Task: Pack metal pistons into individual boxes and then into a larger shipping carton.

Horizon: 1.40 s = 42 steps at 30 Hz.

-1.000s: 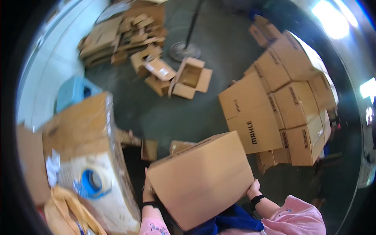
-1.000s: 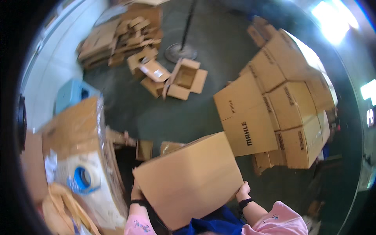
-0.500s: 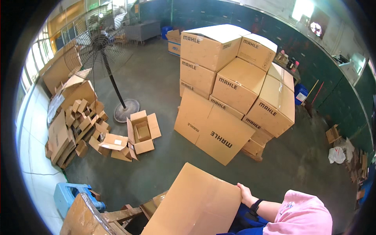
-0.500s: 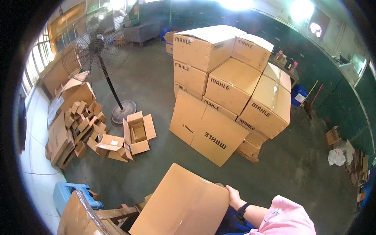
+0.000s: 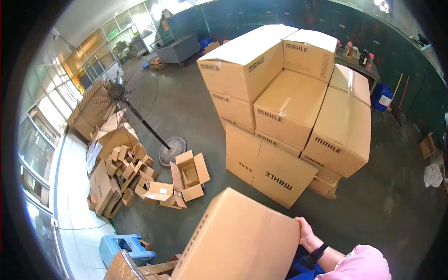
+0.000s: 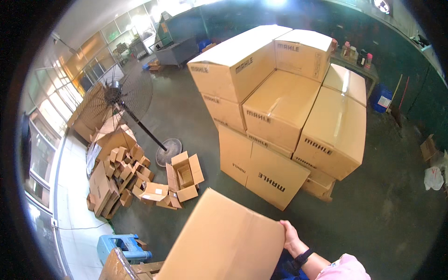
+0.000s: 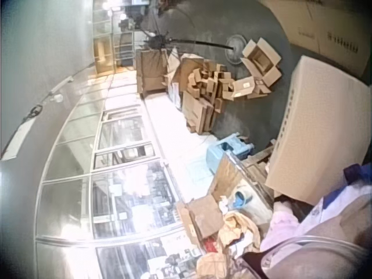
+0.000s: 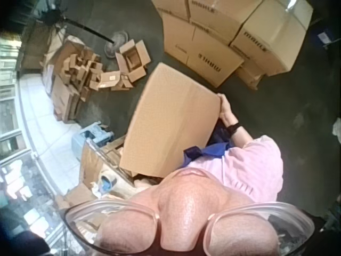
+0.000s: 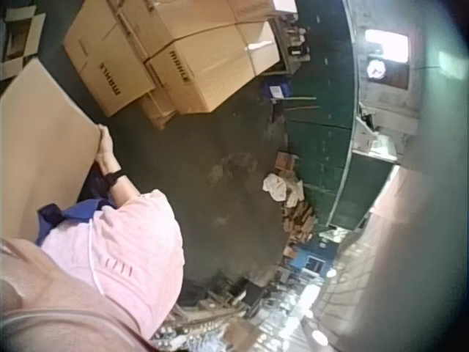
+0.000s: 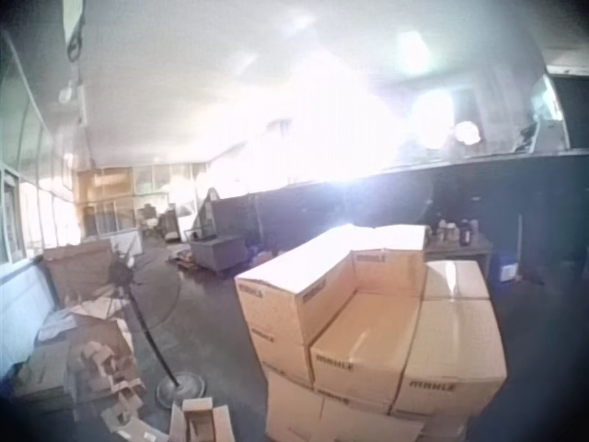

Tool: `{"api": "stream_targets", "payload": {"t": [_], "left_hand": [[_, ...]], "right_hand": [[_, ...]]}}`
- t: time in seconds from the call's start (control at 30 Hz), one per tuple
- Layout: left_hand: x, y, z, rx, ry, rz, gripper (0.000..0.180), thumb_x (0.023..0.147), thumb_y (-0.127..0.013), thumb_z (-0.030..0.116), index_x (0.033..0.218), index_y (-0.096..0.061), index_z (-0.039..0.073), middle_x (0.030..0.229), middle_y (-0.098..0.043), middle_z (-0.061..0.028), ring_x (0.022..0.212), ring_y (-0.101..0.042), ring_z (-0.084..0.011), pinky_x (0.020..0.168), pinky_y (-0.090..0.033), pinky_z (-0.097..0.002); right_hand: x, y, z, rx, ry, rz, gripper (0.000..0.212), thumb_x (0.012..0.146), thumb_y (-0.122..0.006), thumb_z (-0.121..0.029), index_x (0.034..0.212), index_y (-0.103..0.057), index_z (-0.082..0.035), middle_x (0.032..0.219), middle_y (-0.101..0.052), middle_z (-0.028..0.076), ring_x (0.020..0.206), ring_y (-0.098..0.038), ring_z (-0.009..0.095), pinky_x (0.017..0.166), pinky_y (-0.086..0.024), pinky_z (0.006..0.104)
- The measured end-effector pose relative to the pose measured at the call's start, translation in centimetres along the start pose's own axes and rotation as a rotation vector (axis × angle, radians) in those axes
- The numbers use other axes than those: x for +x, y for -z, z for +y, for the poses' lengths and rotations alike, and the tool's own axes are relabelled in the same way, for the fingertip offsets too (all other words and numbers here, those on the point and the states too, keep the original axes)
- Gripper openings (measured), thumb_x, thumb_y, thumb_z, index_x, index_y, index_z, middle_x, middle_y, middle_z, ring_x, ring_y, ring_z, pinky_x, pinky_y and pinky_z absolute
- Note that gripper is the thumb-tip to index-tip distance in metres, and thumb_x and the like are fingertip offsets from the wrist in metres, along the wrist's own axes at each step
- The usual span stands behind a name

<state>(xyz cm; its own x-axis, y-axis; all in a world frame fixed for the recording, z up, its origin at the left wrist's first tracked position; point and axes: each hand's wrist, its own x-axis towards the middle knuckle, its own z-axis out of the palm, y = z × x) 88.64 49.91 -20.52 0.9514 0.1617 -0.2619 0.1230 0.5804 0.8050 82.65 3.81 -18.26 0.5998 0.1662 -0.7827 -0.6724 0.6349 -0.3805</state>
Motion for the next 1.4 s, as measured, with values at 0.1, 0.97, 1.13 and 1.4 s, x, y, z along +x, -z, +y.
{"api": "stream_targets", "payload": {"t": [0.1, 0.97, 1.13, 1.4], "left_hand": [[2.5, -6.0, 0.7, -0.005, -0.028, -0.046, 0.062, 0.09, -0.039, 0.052, 0.127, -0.04, 0.002, 0.123, -0.049, -0.011, 0.109, -0.048, -0.023, 0.093, -0.039, -0.0344], [14.9, -51.1, -8.2, 0.36, -0.028, -0.172, 0.09, 0.084, -0.031, 0.066, 0.14, 0.015, 0.013, 0.148, 0.01, -0.0122, 0.137, -0.001, -0.0265, 0.106, -0.021, -0.0429], [18.4, -52.9, -7.3, 0.451, -0.037, -0.289, 0.087, 0.086, -0.028, 0.066, 0.141, 0.009, 0.011, 0.147, 0.013, -0.0158, 0.136, 0.012, -0.0259, 0.108, -0.019, -0.0396], [8.9, -32.3, -14.3, 0.896, 0.226, -0.312, 0.059, 0.086, -0.054, 0.043, 0.127, -0.045, 0.003, 0.12, -0.054, -0.0157, 0.11, -0.052, -0.0229, 0.092, -0.04, -0.0317]], "right_hand": [[-2.1, -4.8, -9.3, 0.015, 0.222, -0.111, 0.025, 0.082, -0.053, -0.032, 0.085, -0.06, -0.008, 0.083, -0.062, 0.004, 0.076, -0.058, 0.019, 0.071, -0.047, 0.0339], [5.0, -20.6, -34.3, -0.832, 1.43, 0.061, 0.078, 0.085, -0.056, -0.03, 0.141, -0.01, -0.002, 0.144, -0.011, 0.026, 0.135, -0.011, 0.035, 0.108, -0.013, 0.0414], [7.3, -19.8, -40.0, -0.83, 1.424, 0.041, 0.074, 0.086, -0.055, -0.029, 0.139, -0.014, 0.002, 0.143, -0.014, 0.025, 0.134, -0.013, 0.034, 0.108, -0.013, 0.0413], [4.6, -15.3, -30.3, -1.01, 1.382, 0.004, 0.066, 0.086, -0.056, -0.024, 0.136, -0.021, 0.002, 0.139, -0.025, 0.02, 0.13, -0.024, 0.03, 0.106, -0.02, 0.0382]]}}
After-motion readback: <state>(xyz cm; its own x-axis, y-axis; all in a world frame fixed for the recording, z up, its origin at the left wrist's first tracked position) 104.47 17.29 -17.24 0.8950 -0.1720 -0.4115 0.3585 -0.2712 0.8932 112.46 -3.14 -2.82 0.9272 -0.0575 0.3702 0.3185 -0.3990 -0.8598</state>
